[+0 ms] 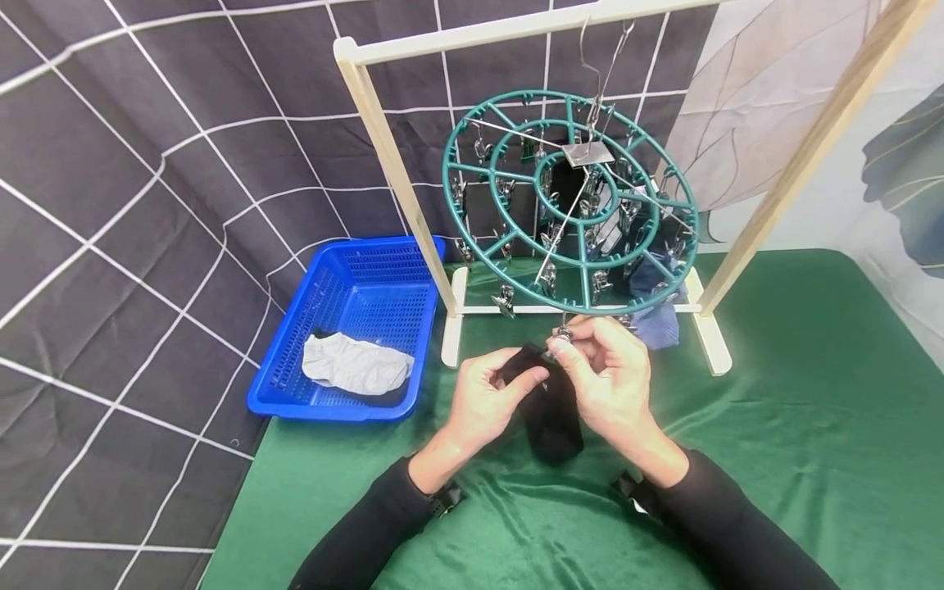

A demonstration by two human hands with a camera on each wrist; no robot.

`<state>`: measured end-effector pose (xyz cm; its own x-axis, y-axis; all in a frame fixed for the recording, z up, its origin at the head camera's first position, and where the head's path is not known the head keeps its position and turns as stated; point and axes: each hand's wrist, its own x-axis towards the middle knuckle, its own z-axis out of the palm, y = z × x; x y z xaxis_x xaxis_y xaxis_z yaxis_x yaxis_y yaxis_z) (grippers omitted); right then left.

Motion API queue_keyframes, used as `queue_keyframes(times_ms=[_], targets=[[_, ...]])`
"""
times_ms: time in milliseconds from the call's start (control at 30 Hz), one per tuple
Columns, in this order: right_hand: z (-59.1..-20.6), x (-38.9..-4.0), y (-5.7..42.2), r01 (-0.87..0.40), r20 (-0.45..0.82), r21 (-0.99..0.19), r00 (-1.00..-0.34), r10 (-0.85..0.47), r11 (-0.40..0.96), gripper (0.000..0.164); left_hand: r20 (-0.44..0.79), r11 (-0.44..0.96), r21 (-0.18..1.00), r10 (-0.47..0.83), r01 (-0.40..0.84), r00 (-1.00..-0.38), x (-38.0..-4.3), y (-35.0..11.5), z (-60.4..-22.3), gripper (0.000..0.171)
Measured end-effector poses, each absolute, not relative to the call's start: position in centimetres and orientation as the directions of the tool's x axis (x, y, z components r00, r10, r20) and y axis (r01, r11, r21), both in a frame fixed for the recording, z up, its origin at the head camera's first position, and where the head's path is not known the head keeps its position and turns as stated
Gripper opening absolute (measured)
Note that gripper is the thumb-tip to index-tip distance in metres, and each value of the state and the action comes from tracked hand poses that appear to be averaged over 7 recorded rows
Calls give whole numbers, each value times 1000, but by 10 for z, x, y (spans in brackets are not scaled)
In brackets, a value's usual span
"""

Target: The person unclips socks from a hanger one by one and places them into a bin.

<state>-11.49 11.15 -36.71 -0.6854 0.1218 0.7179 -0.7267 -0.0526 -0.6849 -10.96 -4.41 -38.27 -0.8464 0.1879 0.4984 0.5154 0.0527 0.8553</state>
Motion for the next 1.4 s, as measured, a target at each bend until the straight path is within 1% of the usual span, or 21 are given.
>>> queue_keyframes(times_ms=[100,167,267,333,433,533,600,667,767,867,933,1000,1067,1100,1167,1233,1300,1367,1400], targets=[[-365,-114,113,-734,721,-675,-678,142,-77,14,466,76,872,179,484,-867,-111,-49,-390,17],[-365,-114,114,-734,721,-674,-678,145,-83,14,441,108,883,139,456,-887,-115,-58,-395,18],[-365,-114,114,-733,720,-674,-680,135,-94,15,399,111,911,8,398,-917,-127,-81,-396,19],[-364,-115,114,-733,723,-670,-680,124,-115,16,376,96,925,-109,367,-920,-137,-103,-391,22],[-363,-115,114,-739,732,-660,-673,108,-135,17,323,44,945,-285,325,-902,-149,-141,-377,24],[-363,-116,115,-741,736,-658,-670,90,-138,17,248,-8,960,-432,279,-867,-156,-182,-367,27],[-363,-116,115,-741,738,-661,-670,80,-116,18,185,-74,964,-496,254,-848,-157,-205,-364,30],[-364,-116,115,-740,737,-666,-672,75,-93,18,126,-106,970,-551,219,-825,-158,-226,-365,30],[-365,-116,116,-738,734,-672,-675,71,-65,19,53,-119,981,-596,153,-802,-158,-248,-369,29],[-366,-117,118,-738,735,-674,-674,70,-32,19,-26,-119,991,-592,55,-806,-156,-262,-373,32],[-365,-117,119,-741,740,-671,-670,65,-1,18,-72,-99,995,-584,-17,-808,-155,-268,-375,36],[-365,-118,120,-746,747,-665,-663,60,34,18,-89,-33,996,-582,-85,-808,-154,-271,-377,43],[-364,-118,121,-752,755,-656,-653,55,68,19,-42,142,977,-600,-159,-799,-154,-272,-380,49],[-363,-118,121,-754,758,-652,-650,54,80,19,14,249,953,-605,-173,-796,-153,-272,-381,51],[-362,-118,121,-757,764,-644,-643,51,109,20,163,462,869,-603,-176,-781,-152,-269,-383,56],[-362,-117,121,-758,769,-637,-637,49,137,20,348,653,743,-565,-146,-748,-151,-261,-384,58],[-362,-117,121,-759,775,-628,-631,45,170,20,534,775,631,-474,-44,-700,-150,-247,-382,56],[-361,-116,121,-761,782,-617,-622,43,203,20,696,855,512,-352,88,-626,-148,-226,-378,53],[-360,-115,121,-761,785,-611,-618,43,217,20,768,881,443,-277,167,-577,-147,-213,-373,52]])
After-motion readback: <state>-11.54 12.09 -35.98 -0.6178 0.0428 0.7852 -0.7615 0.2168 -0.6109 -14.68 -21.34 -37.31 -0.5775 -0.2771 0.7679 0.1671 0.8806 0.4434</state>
